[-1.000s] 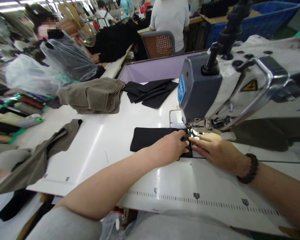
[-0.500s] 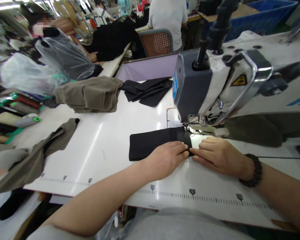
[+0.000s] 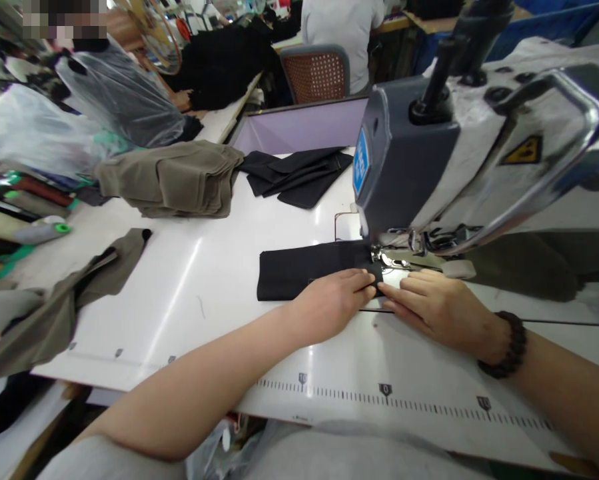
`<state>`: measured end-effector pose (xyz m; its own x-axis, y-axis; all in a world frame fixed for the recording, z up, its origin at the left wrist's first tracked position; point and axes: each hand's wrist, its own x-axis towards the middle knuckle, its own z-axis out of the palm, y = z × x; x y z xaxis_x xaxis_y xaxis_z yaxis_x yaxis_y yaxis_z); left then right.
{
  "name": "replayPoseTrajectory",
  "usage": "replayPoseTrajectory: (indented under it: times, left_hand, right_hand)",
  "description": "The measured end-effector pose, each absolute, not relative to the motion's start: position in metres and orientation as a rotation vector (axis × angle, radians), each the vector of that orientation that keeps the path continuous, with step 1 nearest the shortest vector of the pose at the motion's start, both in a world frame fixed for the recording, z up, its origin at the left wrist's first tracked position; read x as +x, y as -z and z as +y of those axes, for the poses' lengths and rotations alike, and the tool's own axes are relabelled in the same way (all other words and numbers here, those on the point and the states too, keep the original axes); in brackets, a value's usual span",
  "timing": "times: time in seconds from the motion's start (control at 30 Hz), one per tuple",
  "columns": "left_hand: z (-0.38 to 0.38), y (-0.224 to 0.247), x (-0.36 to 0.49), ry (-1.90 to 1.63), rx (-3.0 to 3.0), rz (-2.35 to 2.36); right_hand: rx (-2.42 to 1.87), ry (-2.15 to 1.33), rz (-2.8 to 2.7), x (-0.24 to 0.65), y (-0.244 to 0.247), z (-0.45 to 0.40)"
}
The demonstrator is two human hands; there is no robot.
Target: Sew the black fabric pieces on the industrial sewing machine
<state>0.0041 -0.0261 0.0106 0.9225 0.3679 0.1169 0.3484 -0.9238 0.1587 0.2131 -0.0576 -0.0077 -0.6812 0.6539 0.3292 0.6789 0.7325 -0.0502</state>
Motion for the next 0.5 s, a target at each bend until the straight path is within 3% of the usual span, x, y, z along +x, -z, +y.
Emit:
replayPoseTrajectory:
  times: [0.5]
  left_hand:
    - [0.002, -0.012, 0.012, -0.191, 2.794, 0.713]
  right_hand:
    - [-1.214, 0.017, -2.518, 0.214, 0.016, -0.046]
